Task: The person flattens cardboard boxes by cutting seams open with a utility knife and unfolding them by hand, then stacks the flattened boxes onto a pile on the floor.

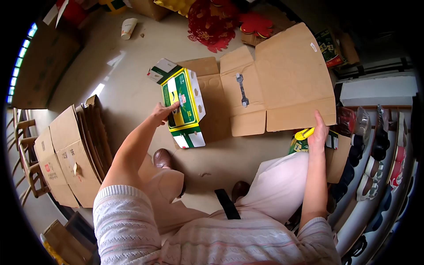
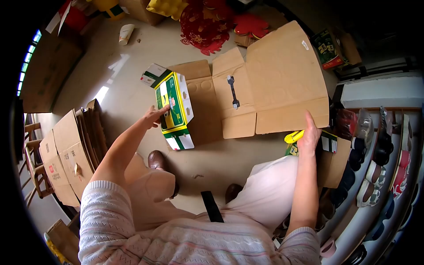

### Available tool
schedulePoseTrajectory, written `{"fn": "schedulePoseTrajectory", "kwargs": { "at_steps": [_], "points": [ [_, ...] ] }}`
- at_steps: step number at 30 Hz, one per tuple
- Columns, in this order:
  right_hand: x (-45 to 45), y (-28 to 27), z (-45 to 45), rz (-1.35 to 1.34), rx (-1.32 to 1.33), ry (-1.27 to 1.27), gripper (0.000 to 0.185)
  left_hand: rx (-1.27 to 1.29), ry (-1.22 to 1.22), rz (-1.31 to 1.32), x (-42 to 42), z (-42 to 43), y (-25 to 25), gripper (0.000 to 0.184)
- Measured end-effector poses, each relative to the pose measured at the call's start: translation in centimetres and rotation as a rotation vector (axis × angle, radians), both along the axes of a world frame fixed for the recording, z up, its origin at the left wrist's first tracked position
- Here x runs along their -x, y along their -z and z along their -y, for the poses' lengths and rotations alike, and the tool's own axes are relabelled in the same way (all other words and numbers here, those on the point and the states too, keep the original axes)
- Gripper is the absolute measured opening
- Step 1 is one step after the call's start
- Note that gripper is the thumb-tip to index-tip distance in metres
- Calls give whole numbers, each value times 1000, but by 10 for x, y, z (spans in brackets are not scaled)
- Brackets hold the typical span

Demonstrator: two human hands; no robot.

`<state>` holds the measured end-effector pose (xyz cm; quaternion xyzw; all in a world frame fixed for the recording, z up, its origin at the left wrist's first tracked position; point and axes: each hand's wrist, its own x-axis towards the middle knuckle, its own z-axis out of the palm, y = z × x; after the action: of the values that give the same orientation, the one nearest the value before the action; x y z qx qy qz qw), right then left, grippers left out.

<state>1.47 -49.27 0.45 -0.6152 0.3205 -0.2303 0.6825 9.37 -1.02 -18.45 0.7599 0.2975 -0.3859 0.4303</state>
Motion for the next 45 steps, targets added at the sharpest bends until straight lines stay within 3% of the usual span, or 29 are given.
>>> {"fn": "schedulePoseTrajectory", "kwargs": {
  "at_steps": [2,3,6,10,14,17,21,23,25,28,29,31,33,34,35,37,41,45],
  "points": [
    [3,4,8,-24,-58,44,47,27,-140,131,-4,-6,5,88],
    [5,6,11,-32,-64,37,45,202,-104,104,-10,-8,-10,68],
    [6,10,14,-42,-88,20,42,596,-141,98,-26,-3,-30,44],
    [0,17,19,-16,-146,24,39,525,-193,273,-45,9,-47,26],
    [-7,44,38,-6,-166,34,37,573,-370,333,-63,-6,-71,26],
    [-11,35,40,-251,-192,79,28,604,-297,458,-71,-22,-106,27],
    [-14,42,70,-178,-247,273,36,471,-162,687,-82,-37,-162,26],
    [-19,42,69,-222,-5,406,36,312,-22,780,-83,-44,-186,27],
    [-28,32,44,-90,280,32,46,205,81,845,-74,-38,-211,27],
    [-53,-55,-83,136,595,-505,68,71,290,930,-66,-10,-246,33],
    [-67,-71,-101,226,957,-599,77,28,350,941,-63,2,-259,35],
    [-98,-110,-140,495,1154,-712,82,68,496,965,-61,16,-272,30],
    [-134,-123,-145,468,1286,-739,81,47,655,1010,-51,30,-294,28],
    [-138,-142,-148,262,1131,-868,77,157,657,971,-53,28,-294,29],
    [-154,-142,-137,249,714,-1104,63,265,653,930,-54,24,-292,29],
    [-161,-150,-124,147,568,-1283,47,284,694,913,-43,25,-304,30],
    [-156,-161,-118,-11,454,-1346,39,371,748,792,-42,20,-312,32],
    [-164,-160,-125,-49,445,-1354,38,251,834,819,-48,9,-303,32]
  ]
}}
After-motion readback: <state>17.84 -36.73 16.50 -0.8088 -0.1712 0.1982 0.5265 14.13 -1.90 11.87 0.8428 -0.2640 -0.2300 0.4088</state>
